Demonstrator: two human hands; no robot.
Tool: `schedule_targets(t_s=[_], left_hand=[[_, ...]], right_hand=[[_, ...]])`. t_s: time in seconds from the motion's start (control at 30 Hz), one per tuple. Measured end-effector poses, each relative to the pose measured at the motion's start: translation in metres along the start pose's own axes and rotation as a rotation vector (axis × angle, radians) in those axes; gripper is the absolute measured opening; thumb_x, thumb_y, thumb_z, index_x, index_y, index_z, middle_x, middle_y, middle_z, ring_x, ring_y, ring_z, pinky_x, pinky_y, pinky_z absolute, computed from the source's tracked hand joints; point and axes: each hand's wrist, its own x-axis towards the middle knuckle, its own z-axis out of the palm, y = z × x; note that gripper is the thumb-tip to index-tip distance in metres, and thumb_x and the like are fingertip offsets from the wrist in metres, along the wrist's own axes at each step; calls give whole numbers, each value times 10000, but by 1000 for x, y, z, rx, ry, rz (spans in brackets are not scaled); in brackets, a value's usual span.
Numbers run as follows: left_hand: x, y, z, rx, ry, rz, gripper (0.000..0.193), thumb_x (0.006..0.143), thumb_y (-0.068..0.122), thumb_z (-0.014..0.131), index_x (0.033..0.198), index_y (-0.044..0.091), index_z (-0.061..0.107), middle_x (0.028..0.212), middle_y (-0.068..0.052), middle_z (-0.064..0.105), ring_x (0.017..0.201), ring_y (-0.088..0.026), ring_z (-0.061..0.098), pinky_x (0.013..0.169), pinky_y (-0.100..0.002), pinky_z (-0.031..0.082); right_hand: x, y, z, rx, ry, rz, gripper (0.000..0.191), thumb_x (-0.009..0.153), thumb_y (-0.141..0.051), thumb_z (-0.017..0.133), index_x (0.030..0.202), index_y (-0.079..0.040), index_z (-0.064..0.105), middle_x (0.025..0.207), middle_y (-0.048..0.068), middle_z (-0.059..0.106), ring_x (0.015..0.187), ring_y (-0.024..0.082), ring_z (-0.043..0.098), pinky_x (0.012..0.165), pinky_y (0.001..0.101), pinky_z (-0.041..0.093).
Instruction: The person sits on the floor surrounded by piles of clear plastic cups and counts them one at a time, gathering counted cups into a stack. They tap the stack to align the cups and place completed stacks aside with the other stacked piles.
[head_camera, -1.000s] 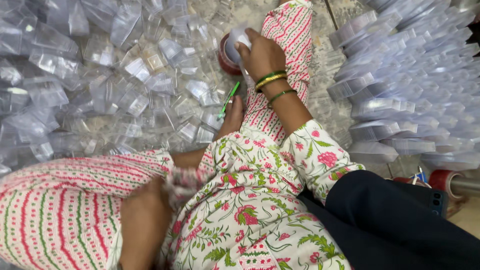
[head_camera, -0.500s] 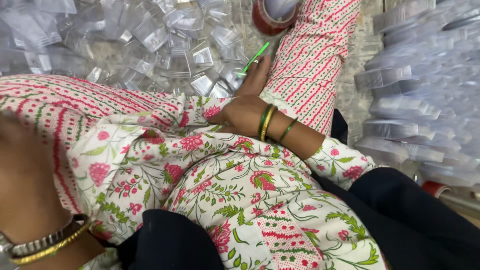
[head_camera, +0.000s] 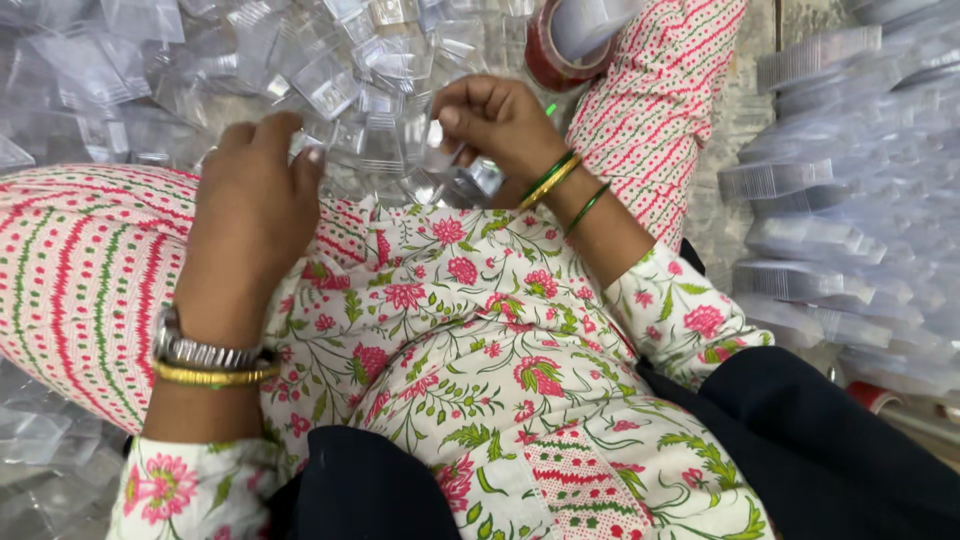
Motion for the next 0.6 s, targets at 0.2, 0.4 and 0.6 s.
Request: schedule_targets(t_s=[0.2,0.4,0.6], left_hand=[[23,4,25,-1308,-285,-248,418,1060,394,494,1399,150,523,1147,-70,682,969,-172,698,798,-343,615],[21,-15,24,-1472,-182,-338,393,1088,397,482,1254,67,615,1106,-36,632,939,-109,639,715,-320,603],[24,-24,35,-1516,-129,-355,342,1108,348,533,1290,91,665,994,-10,556,845,-79,529,650,-257,513]], right_hand=[[1,-6,34,181,-257,17,280,1079,-162,590,1299,2,646,1154,64,732,957,122,716,831,301,631],[19,3,57,-784,340,-248,116,1059,-154,688,1147,-98,738,1041,89,739,858,202,734,764,346,575],[18,29,64,-1202,48,-518,466,758,-87,805,1211,-91,696,1227,152,589,1098,360,621,893,454,553]])
